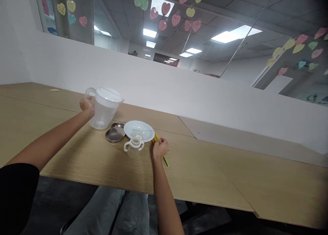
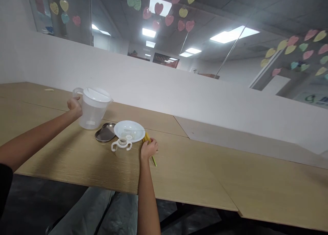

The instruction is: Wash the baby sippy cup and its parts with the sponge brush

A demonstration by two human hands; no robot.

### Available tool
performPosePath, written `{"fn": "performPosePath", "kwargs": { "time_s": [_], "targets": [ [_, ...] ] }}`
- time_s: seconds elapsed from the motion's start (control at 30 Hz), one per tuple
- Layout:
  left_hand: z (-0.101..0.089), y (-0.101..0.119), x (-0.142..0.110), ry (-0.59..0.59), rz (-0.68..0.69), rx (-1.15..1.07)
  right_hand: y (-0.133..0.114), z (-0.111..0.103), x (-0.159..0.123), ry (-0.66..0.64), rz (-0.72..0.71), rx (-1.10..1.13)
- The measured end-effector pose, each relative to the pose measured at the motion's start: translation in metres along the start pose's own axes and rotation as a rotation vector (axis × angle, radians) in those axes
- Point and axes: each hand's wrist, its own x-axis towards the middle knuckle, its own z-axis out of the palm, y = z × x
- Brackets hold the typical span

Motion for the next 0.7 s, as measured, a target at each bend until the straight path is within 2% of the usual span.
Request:
{"fn": "performPosePath", "kwargs": {
  "time_s": [0.1, 0.2, 0.33, 0.5, 0.7],
  "targets": [
    [-0.001, -0.012, -0.001, 0.205, -0.219, -0.073, 0.000, 0.000, 0.000, -0.010, 0.008, 0.005],
    [0.000, -0.020, -0.001, 0.286, -0.342, -0.130, 0.001, 0.000, 0.000, -0.024, 0.018, -0.001],
    [0.002, -0.028, -0.001, 0.320, -0.434, -0.165, 0.001, 0.000, 0.001, -0.031, 0.021, -0.008],
    [0.002, -0.031, -0.002, 0.326, -0.479, -0.178, 0.001, 0.001, 0.001, -0.038, 0.012, -0.020],
    [-0.008, -0.033, -0.004, 0.285, -0.493, -0.173, -0.005, -0.004, -0.003, 0.000, -0.096, -0.157]
  ]
}}
